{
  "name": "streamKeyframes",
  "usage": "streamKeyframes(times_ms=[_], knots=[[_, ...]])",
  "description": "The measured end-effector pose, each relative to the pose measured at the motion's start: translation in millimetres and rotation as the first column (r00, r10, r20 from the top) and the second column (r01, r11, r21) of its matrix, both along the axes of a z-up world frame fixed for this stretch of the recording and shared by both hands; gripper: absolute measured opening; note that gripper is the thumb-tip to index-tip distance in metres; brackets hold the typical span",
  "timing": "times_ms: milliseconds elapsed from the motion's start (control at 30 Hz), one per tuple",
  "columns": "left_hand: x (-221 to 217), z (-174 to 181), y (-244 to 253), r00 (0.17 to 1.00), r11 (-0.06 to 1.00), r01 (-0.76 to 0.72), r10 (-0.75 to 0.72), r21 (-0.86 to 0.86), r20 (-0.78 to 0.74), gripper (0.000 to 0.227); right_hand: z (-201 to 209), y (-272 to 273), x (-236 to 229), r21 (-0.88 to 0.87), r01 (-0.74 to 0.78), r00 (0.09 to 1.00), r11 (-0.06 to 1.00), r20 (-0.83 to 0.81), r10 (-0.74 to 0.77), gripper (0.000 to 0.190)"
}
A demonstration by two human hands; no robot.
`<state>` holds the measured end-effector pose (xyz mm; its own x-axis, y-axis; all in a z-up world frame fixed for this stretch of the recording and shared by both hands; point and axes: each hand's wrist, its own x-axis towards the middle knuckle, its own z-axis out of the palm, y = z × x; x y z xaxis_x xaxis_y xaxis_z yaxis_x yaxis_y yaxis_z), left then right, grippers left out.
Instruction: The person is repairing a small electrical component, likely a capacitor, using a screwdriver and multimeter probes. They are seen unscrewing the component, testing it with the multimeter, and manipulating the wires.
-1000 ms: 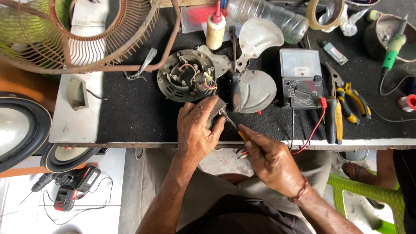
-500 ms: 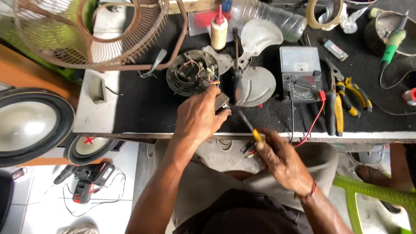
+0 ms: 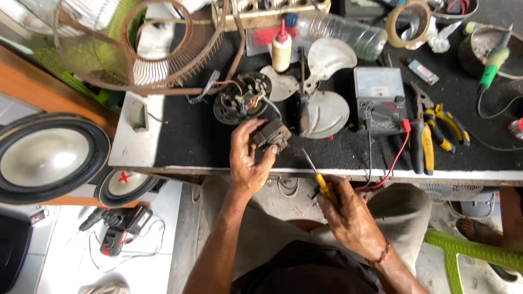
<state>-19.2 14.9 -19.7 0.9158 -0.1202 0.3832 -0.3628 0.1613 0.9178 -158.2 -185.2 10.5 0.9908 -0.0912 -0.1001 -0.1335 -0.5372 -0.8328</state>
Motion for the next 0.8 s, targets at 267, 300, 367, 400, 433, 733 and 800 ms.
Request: streamKeyframes(times_ms=[267,300,367,400,433,733,800], knots=[[7.7,25.0,1.8,0.947,0.925,-0.174,0.063,0.338,0.315,0.056,-12.2,9.8,17.9,-0.338,0.071,0.932,0.938,0.359,0.058,0.051],[7.6,25.2,0.8,0.942,0.921,-0.179,0.059,0.346,0.331,0.056,-18.7,9.9,17.8,-0.397,0.083,0.923,0.914,0.376,0.079,0.053],[6.7,22.5,-0.6,0.938,0.915,-0.186,0.058,0.357,0.342,0.054,-14.7,14.1,18.4,-0.372,0.081,0.923,0.925,0.379,0.072,0.051],[6.8,21.7,-1.5,0.934,0.91,-0.194,0.056,0.366,0.354,0.053,-12.3,16.1,19.1,-0.348,0.079,0.922,0.934,0.383,0.064,0.05],[7.1,21.8,-3.0,0.934,0.911,-0.191,0.054,0.366,0.353,0.053,-11.7,16.1,19.7,-0.348,0.081,0.922,0.934,0.382,0.062,0.05],[16.8,17.2,-11.2,0.87,0.87,-0.314,0.104,0.379,0.482,0.06,-1.9,14.1,25.0,-0.325,0.041,0.923,0.945,0.375,0.089,0.048],[19.5,16.6,-11.6,0.857,0.869,-0.327,0.107,0.371,0.504,0.061,-1.4,13.1,25.7,-0.348,0.051,0.924,0.936,0.373,0.089,0.047]])
